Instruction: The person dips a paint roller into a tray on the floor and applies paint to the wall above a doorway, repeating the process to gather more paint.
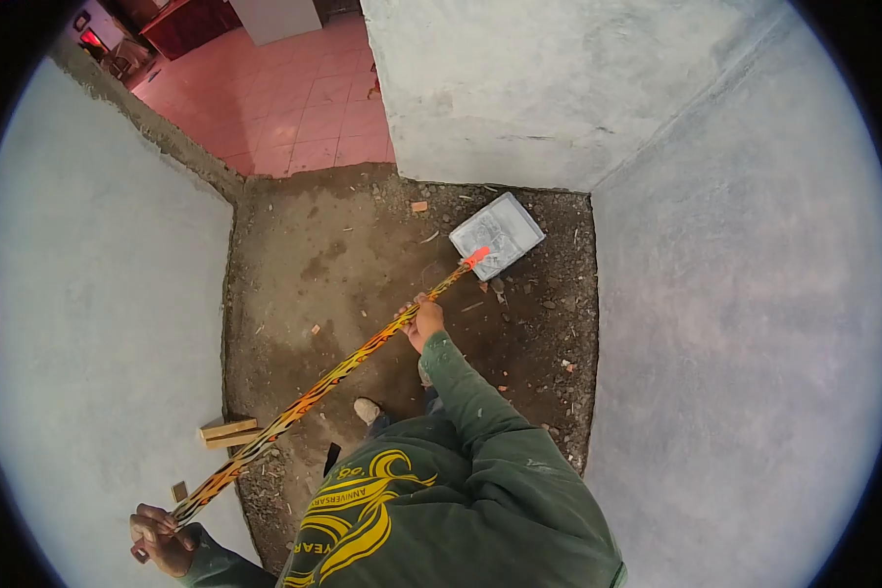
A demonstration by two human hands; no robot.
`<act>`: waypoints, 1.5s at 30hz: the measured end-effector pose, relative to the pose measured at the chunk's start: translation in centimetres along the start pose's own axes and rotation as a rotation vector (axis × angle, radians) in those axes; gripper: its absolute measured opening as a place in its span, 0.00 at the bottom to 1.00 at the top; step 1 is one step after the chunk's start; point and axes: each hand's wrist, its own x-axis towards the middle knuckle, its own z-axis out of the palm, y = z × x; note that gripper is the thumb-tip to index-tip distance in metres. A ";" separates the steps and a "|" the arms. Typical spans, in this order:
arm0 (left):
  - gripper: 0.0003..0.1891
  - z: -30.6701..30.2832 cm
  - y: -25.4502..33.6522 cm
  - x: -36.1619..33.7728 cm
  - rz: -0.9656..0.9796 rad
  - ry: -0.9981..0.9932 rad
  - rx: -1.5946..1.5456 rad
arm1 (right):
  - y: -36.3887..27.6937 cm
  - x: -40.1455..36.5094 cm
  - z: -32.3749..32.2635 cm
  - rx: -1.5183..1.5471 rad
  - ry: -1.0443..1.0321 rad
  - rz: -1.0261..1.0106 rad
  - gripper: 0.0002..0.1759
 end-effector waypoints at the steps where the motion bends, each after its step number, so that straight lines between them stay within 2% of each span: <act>1: 0.21 1.1 0.2 -0.1 0.010 -0.010 -0.048 | -0.5 0.1 -0.1 0.002 0.000 0.000 0.11; 8: 0.21 4.1 0.5 -0.8 0.105 -0.029 -0.112 | -2.8 1.2 -0.4 0.014 0.016 -0.035 0.13; 9: 0.20 4.7 1.4 -0.3 0.111 -0.204 -0.097 | -3.2 1.4 -0.5 0.017 0.045 -0.052 0.13; 10: 0.20 5.7 2.1 0.4 0.112 -0.204 -0.099 | -3.3 2.1 -1.3 0.017 0.044 -0.054 0.13; 11: 0.15 7.4 2.7 1.3 0.216 -0.459 -0.134 | -3.5 2.7 -2.0 0.020 0.028 -0.088 0.11; 12: 0.15 8.7 3.4 2.0 0.321 -0.714 -0.170 | -3.6 3.2 -2.5 0.022 0.012 -0.124 0.09; 15: 0.15 10.2 4.8 3.2 0.337 -0.871 -0.201 | -3.9 3.1 -2.4 0.093 0.050 -0.155 0.09; 17: 0.16 11.1 6.0 5.5 0.382 -1.101 -0.188 | -4.0 2.1 -1.8 0.115 0.056 -0.176 0.08; 21: 0.15 11.7 6.3 6.2 0.446 -1.150 -0.229 | -3.6 1.4 -1.4 0.168 0.096 -0.160 0.08; 28: 0.13 10.5 6.3 8.6 0.825 -1.177 -0.308 | -0.7 0.5 -0.4 0.176 0.139 -0.210 0.10; 29: 0.15 9.4 5.9 8.7 0.853 -1.097 -0.252 | 0.2 0.3 -0.1 0.160 0.155 -0.229 0.11; 30: 0.15 8.7 5.6 8.9 0.856 -1.100 -0.264 | 1.1 -0.4 0.2 0.144 0.175 -0.246 0.12; 32: 0.18 7.8 5.0 9.7 1.001 -0.952 -0.203 | 2.9 -1.2 1.1 0.115 0.206 -0.257 0.13; 34: 0.19 8.0 4.8 10.1 0.991 -0.969 -0.225 | 4.5 -2.0 1.4 0.080 0.246 -0.267 0.14; 36: 0.17 8.8 3.7 9.8 0.900 -0.964 -0.561 | 6.2 -2.7 1.5 -0.043 0.180 -0.402 0.21; 37: 0.17 8.7 2.8 9.6 0.874 -0.994 -0.665 | 6.9 -3.4 1.8 -0.086 0.202 -0.439 0.26; 38: 0.17 8.7 2.6 9.2 0.874 -1.000 -0.673 | 7.4 -4.3 1.9 -0.079 0.206 -0.444 0.26; 40: 0.16 8.8 2.4 8.4 0.544 -1.141 -0.937 | 8.3 -6.8 2.0 -0.276 0.095 -0.570 0.26; 41: 0.10 6.9 0.8 8.9 0.378 -1.258 -0.913 | 8.5 -8.2 1.8 -0.273 0.101 -0.573 0.26; 43: 0.12 7.6 0.9 9.1 0.426 -1.266 -0.948 | 8.5 -11.0 1.2 -0.639 0.000 -0.582 0.27; 44: 0.17 7.9 1.0 9.1 0.478 -1.271 -0.979 | 8.9 -12.0 1.3 -0.635 0.003 -0.594 0.27; 45: 0.17 7.9 0.9 9.2 0.484 -1.279 -0.988 | 9.4 -13.0 1.3 -0.915 -0.003 -0.926 0.25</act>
